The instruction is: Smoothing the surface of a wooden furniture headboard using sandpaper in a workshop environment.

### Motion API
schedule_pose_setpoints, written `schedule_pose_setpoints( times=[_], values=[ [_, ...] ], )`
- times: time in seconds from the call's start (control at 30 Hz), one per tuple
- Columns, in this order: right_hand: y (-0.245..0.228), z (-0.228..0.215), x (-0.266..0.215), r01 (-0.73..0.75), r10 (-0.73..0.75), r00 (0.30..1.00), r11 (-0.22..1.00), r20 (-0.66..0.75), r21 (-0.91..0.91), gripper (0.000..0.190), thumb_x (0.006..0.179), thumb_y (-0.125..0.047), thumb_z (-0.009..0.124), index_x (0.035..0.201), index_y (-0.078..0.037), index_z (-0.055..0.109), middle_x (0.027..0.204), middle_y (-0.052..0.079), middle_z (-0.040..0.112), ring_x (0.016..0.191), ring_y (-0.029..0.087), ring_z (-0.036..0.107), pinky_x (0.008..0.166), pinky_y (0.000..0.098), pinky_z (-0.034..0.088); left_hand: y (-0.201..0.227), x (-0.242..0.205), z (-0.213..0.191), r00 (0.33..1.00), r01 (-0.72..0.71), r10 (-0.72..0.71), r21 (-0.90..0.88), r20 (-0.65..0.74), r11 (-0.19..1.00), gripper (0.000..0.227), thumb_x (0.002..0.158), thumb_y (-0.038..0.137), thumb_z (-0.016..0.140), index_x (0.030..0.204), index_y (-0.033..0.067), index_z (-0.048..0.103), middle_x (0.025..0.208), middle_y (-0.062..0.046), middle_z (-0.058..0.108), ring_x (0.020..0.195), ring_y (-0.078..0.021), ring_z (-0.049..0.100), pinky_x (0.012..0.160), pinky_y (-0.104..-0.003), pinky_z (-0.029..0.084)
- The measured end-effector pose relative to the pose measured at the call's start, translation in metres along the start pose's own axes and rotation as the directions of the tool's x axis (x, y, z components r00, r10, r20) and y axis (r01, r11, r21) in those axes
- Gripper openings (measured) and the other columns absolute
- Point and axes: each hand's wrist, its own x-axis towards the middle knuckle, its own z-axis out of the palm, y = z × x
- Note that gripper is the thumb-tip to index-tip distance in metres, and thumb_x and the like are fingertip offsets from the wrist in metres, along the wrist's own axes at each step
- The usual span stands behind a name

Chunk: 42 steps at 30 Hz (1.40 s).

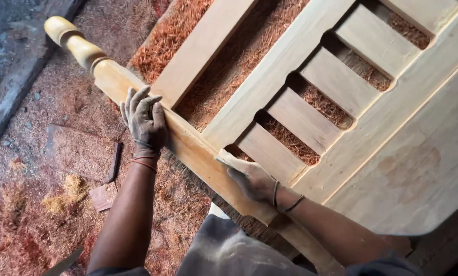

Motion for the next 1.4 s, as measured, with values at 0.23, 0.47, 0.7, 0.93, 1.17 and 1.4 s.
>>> schedule_pose_setpoints(
  times=[0.23, 0.47, 0.7, 0.93, 1.17, 1.4],
  values=[
    [0.027, -0.025, -0.113, 0.458, -0.475, 0.878, 0.869, -0.058, -0.19, 0.048, 0.116, -0.025, 0.031, 0.148, 0.006, 0.048, 0.152, 0.024, 0.056, 0.141, 0.034, 0.056, 0.119, 0.0432, 0.04, 0.003, 0.003, 0.001, 0.999, -0.017, 0.015, 0.037, 0.052, 0.999, 0.018, 0.1, 0.022, 0.062, 0.111, 0.0171, 0.076, 0.146, -0.005, 0.061, 0.153, -0.0333, 0.035, 0.127, -0.052, 0.008],
    [0.018, -0.001, -0.008, 0.163, -0.164, 0.986, 0.983, 0.011, 0.079, 0.056, 0.104, -0.04, 0.043, 0.142, 0.0, 0.056, 0.126, 0.018, 0.073, 0.114, 0.027, 0.07, 0.101, 0.0364, 0.053, 0.001, 0.0, -0.001, 1.0, 0.007, -0.008, 0.046, 0.019, 0.999, 0.018, 0.1, 0.023, 0.062, 0.11, 0.018, 0.076, 0.143, -0.002, 0.064, 0.153, -0.0311, 0.037, 0.128, -0.051, 0.008],
    [0.018, -0.011, -0.059, 0.133, -0.134, 0.991, 0.989, 0.014, 0.071, 0.054, 0.105, -0.039, 0.042, 0.142, -0.001, 0.055, 0.124, 0.016, 0.073, 0.111, 0.022, 0.071, 0.099, 0.0311, 0.055, 0.001, 0.002, 0.0, 0.998, -0.019, 0.016, 0.045, 0.068, 0.999, 0.018, 0.1, 0.024, 0.062, 0.11, 0.0199, 0.077, 0.144, 0.001, 0.064, 0.153, -0.0315, 0.035, 0.127, -0.05, 0.007],
    [0.042, -0.001, -0.022, 0.302, -0.302, 0.953, 0.953, -0.013, 0.014, 0.047, 0.107, -0.027, 0.046, 0.141, 0.003, 0.055, 0.128, 0.024, 0.067, 0.115, 0.028, 0.065, 0.099, 0.0369, 0.051, 0.006, 0.002, -0.002, 0.999, -0.011, 0.009, 0.042, 0.037, 0.999, 0.017, 0.099, 0.024, 0.062, 0.108, 0.021, 0.077, 0.139, 0.004, 0.068, 0.154, -0.0297, 0.036, 0.128, -0.049, 0.007],
    [0.041, -0.011, -0.066, 0.607, -0.627, 0.775, 0.773, -0.078, -0.185, 0.043, 0.11, -0.024, 0.048, 0.142, 0.004, 0.053, 0.129, 0.022, 0.069, 0.12, 0.032, 0.067, 0.103, 0.0401, 0.056, 0.004, 0.002, -0.001, 0.998, -0.028, 0.026, 0.02, 0.062, 0.999, 0.018, 0.101, 0.024, 0.062, 0.109, 0.02, 0.077, 0.14, 0.002, 0.067, 0.154, -0.0311, 0.035, 0.127, -0.05, 0.007],
    [0.037, -0.017, -0.09, 0.323, -0.323, 0.946, 0.946, 0.025, 0.003, 0.055, 0.096, -0.016, 0.058, 0.146, 0.006, 0.049, 0.143, 0.027, 0.06, 0.132, 0.037, 0.06, 0.111, 0.0436, 0.045, 0.004, 0.001, 0.0, 0.998, -0.003, 0.002, 0.026, 0.055, 1.0, 0.017, 0.102, 0.025, 0.062, 0.109, 0.0202, 0.077, 0.14, 0.003, 0.068, 0.154, -0.0307, 0.035, 0.128, -0.05, 0.007]
  ],
)
